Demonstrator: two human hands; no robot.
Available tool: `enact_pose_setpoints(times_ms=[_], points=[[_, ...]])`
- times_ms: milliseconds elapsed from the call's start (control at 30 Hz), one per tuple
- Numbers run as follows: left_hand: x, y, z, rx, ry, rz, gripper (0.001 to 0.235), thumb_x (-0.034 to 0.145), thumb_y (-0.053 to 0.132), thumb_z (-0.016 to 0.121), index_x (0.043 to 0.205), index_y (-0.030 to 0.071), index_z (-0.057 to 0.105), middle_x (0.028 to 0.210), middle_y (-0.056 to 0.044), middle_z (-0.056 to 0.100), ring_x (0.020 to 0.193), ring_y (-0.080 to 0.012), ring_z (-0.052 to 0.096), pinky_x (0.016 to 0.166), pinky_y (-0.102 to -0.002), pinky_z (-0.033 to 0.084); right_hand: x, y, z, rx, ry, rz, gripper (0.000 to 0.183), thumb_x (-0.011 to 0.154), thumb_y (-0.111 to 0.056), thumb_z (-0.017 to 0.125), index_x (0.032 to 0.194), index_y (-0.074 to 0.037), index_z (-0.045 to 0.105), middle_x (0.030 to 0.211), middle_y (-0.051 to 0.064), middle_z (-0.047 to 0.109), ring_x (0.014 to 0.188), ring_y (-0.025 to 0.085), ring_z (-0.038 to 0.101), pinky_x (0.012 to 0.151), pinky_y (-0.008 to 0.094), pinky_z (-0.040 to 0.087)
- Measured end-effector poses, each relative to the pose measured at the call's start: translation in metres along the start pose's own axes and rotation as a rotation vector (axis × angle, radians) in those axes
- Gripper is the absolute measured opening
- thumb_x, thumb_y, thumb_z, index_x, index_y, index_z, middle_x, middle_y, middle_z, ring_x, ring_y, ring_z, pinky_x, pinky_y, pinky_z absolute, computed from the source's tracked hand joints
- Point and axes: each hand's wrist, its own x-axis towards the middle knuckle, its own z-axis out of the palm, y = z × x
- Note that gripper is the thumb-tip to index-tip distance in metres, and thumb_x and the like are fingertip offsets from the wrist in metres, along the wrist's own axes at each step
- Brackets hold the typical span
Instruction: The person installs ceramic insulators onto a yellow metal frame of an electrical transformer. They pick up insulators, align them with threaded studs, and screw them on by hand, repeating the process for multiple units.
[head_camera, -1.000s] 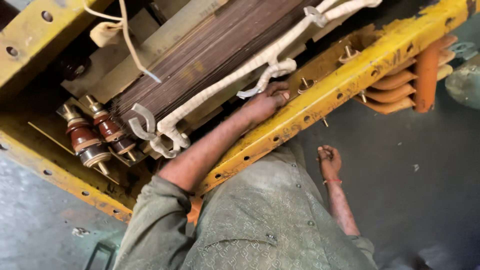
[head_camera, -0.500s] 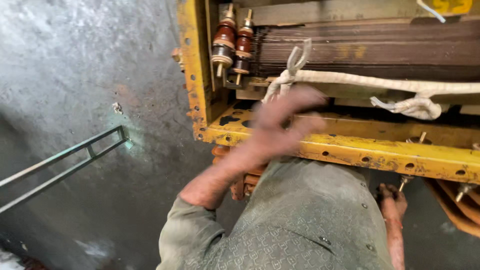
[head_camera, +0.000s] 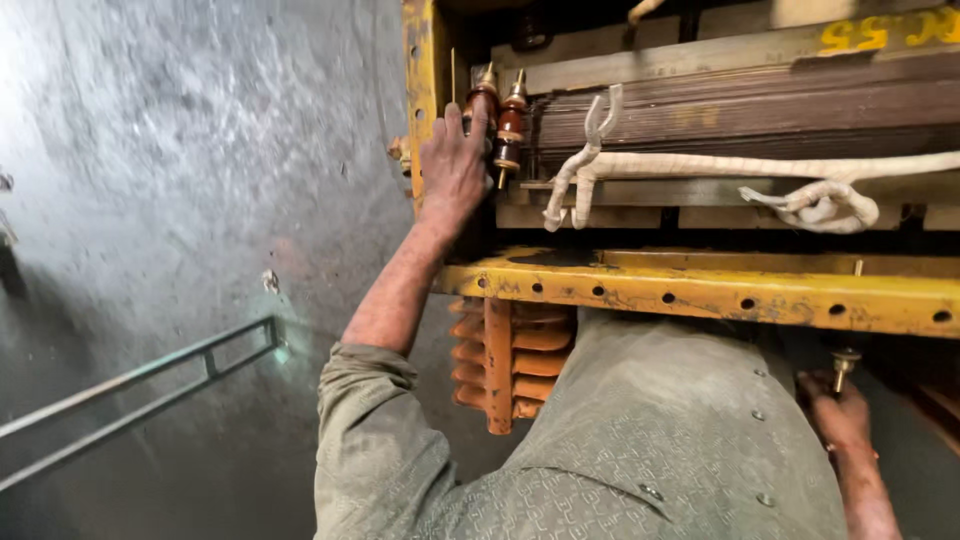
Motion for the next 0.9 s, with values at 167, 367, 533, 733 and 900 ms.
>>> enact_pose_setpoints(times_ms=[167, 367, 533, 733, 900], points=[[0.013, -0.011, -0.004, -0.083, -0.163, 0.055, 0.087, 0.07, 0.01, 0.078, 0.15, 0.01, 0.046, 0.104, -0.018, 0.062, 0.086, -0.0368, 0.066, 0.068, -0.049, 0.057, -0.003, 0.008, -0.008, -0.281, -0.024, -0.119, 0.049, 0.096, -0.046, 0.073, 0.124, -0.007, 0.075, 0.109, 0.019, 0.077, 0.103, 0.033, 0.072, 0.093, 0.043, 0.054], [-0.011, -0.007, -0.096, -0.48, 0.058, -0.199, 0.065, 0.073, 0.021, 0.082, 0.134, 0.009, 0.065, 0.103, -0.02, 0.072, 0.094, -0.0342, 0.072, 0.084, -0.043, 0.06, -0.028, 0.015, -0.019, -0.396, -0.073, 0.179, 0.049, 0.095, -0.049, 0.073, 0.13, -0.015, 0.073, 0.113, 0.017, 0.076, 0.105, 0.036, 0.075, 0.097, 0.048, 0.056], [-0.098, 0.052, -0.184, -1.394, 0.07, -0.136, 0.07, 0.067, 0.012, 0.078, 0.134, 0.003, 0.061, 0.126, -0.016, 0.068, 0.109, -0.0273, 0.071, 0.091, -0.044, 0.064, -0.084, -0.033, -0.033, -0.033, -0.003, -0.134, 0.041, 0.096, -0.037, 0.073, 0.128, -0.012, 0.075, 0.118, 0.012, 0.077, 0.108, 0.026, 0.071, 0.096, 0.044, 0.056], [-0.138, 0.203, -0.249, -1.177, -0.136, 0.638, 0.062, 0.07, 0.007, 0.076, 0.131, 0.008, 0.069, 0.134, -0.014, 0.071, 0.128, -0.029, 0.069, 0.114, -0.041, 0.054, -0.147, -0.138, -0.086, 0.747, -0.759, -0.651, 0.069, 0.096, -0.048, 0.055, 0.15, -0.005, 0.049, 0.117, 0.017, 0.073, 0.091, 0.025, 0.074, 0.078, 0.037, 0.061], [-0.172, 0.282, -0.227, -1.208, -0.509, 0.834, 0.065, 0.07, 0.007, 0.073, 0.134, 0.006, 0.069, 0.13, -0.012, 0.074, 0.124, -0.0272, 0.071, 0.112, -0.037, 0.055, -0.209, -0.145, -0.117, 0.378, -1.07, -0.711, 0.069, 0.091, -0.04, 0.067, 0.145, -0.002, 0.046, 0.108, 0.012, 0.069, 0.078, 0.013, 0.066, 0.06, 0.027, 0.056]])
